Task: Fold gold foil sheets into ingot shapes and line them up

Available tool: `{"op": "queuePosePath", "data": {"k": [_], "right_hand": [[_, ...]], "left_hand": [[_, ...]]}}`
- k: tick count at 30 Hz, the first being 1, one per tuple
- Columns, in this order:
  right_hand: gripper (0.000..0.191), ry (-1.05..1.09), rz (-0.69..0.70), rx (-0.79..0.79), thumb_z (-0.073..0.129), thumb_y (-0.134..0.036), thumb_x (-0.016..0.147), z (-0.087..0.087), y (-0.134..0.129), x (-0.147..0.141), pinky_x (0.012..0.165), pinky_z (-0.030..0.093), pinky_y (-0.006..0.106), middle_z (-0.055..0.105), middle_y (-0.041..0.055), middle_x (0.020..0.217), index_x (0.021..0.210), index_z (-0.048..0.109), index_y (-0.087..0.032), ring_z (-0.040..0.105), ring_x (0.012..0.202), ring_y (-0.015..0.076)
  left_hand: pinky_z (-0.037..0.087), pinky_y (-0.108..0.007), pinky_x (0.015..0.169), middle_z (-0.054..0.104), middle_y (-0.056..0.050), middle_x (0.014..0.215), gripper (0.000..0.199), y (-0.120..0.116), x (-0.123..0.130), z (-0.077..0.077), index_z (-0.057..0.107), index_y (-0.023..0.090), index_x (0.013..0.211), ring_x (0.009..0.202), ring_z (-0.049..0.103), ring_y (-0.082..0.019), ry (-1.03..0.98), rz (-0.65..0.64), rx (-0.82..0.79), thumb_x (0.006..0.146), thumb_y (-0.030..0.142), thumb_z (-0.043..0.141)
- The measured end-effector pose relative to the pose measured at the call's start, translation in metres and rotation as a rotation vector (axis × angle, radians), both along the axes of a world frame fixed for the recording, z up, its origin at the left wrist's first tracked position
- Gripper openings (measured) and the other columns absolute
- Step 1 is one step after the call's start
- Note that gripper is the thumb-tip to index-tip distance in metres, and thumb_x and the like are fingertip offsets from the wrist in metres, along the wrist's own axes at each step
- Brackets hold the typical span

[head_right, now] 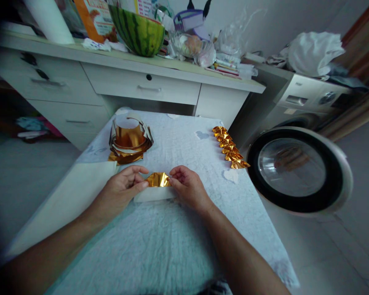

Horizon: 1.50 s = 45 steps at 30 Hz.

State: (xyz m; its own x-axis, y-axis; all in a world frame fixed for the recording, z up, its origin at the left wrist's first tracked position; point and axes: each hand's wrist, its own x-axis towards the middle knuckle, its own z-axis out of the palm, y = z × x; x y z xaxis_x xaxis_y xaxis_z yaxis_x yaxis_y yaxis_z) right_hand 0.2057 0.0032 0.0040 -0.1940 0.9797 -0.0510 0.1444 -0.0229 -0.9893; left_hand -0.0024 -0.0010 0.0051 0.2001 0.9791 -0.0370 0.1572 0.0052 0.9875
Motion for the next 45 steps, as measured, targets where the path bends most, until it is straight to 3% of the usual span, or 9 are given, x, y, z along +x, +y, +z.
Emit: {"op": "queuePosePath", "data": {"k": [6, 13, 16, 20, 22, 29, 41, 45], "right_hand": [[0.018, -0.087, 0.059, -0.049, 0.059, -0.037, 0.084, 0.002, -0.003, 0.002, 0.051, 0.033, 0.022, 0.055, -0.0029, 0.065, 0.083, 0.061, -0.018, 0.047, 0.056, 0.0102], [0.007, -0.178, -0.018, 0.107, 0.057, -0.026, 0.084, -0.004, 0.001, 0.004, 0.054, 0.036, 0.022, 0.051, -0.005, 0.068, 0.087, 0.053, -0.021, 0.047, 0.06, 0.0107], [0.004, -0.336, -0.049, 0.203, 0.051, -0.02, 0.085, -0.006, 0.002, 0.006, 0.063, 0.04, 0.026, 0.054, -0.0024, 0.073, 0.086, 0.054, -0.021, 0.05, 0.067, 0.0135], [0.022, -0.584, -0.101, 0.48, 0.054, -0.011, 0.077, -0.001, -0.004, 0.004, 0.088, 0.04, 0.039, 0.057, 0.007, 0.101, 0.097, 0.057, -0.02, 0.05, 0.098, 0.0228], [0.032, -0.626, -0.043, 0.554, 0.058, -0.009, 0.072, 0.004, -0.008, 0.0, 0.094, 0.037, 0.042, 0.054, 0.0088, 0.111, 0.102, 0.056, -0.02, 0.047, 0.106, 0.0252], [0.033, -0.724, 0.191, 0.589, 0.066, -0.013, 0.072, 0.003, -0.019, -0.016, 0.092, 0.036, 0.043, 0.049, 0.0089, 0.118, 0.102, 0.053, -0.022, 0.043, 0.11, 0.0262], [0.03, -0.769, 0.207, 0.674, 0.06, -0.008, 0.074, -0.003, -0.02, -0.017, 0.086, 0.035, 0.039, 0.053, 0.0073, 0.112, 0.101, 0.057, -0.021, 0.045, 0.102, 0.0243], [0.021, -0.754, 0.229, 0.727, 0.058, -0.007, 0.078, -0.004, -0.018, -0.016, 0.081, 0.035, 0.036, 0.055, 0.0045, 0.103, 0.092, 0.062, -0.023, 0.045, 0.096, 0.0219]], "left_hand": [[0.038, -0.022, 0.056, 0.058, 0.005, 0.069, 0.023, 0.0, 0.0, 0.0, 0.055, 0.02, 0.102, 0.061, 0.053, -0.011, -0.02, 0.012, -0.006, 0.082, 0.03, 0.062], [0.042, -0.023, 0.059, 0.061, 0.004, 0.075, 0.015, -0.002, 0.002, -0.003, 0.057, 0.021, 0.1, 0.067, 0.057, -0.013, 0.102, -0.046, 0.057, 0.085, 0.025, 0.055], [0.045, -0.024, 0.064, 0.065, 0.001, 0.078, 0.011, -0.003, 0.002, -0.005, 0.063, 0.021, 0.089, 0.072, 0.061, -0.015, 0.144, -0.091, 0.082, 0.084, 0.026, 0.054], [0.05, -0.027, 0.068, 0.073, -0.001, 0.085, 0.017, -0.002, 0.005, -0.006, 0.07, 0.02, 0.089, 0.076, 0.066, -0.018, 0.111, -0.047, 0.003, 0.082, 0.029, 0.057], [0.051, -0.029, 0.07, 0.075, -0.002, 0.088, 0.019, -0.002, 0.007, -0.005, 0.072, 0.02, 0.091, 0.078, 0.068, -0.018, 0.083, -0.016, -0.029, 0.081, 0.03, 0.059], [0.053, -0.029, 0.069, 0.076, -0.003, 0.093, 0.022, 0.0, 0.008, -0.005, 0.074, 0.02, 0.094, 0.075, 0.068, -0.018, 0.108, -0.007, -0.023, 0.08, 0.026, 0.059], [0.049, -0.025, 0.058, 0.074, -0.002, 0.076, 0.02, 0.001, 0.006, -0.005, 0.072, 0.018, 0.093, 0.064, 0.065, -0.015, -0.038, -0.022, -0.14, 0.077, 0.025, 0.063], [0.052, -0.028, 0.066, 0.075, -0.002, 0.084, 0.018, -0.002, 0.006, -0.005, 0.072, 0.02, 0.094, 0.074, 0.068, -0.017, 0.052, -0.05, -0.046, 0.079, 0.025, 0.061]]}}
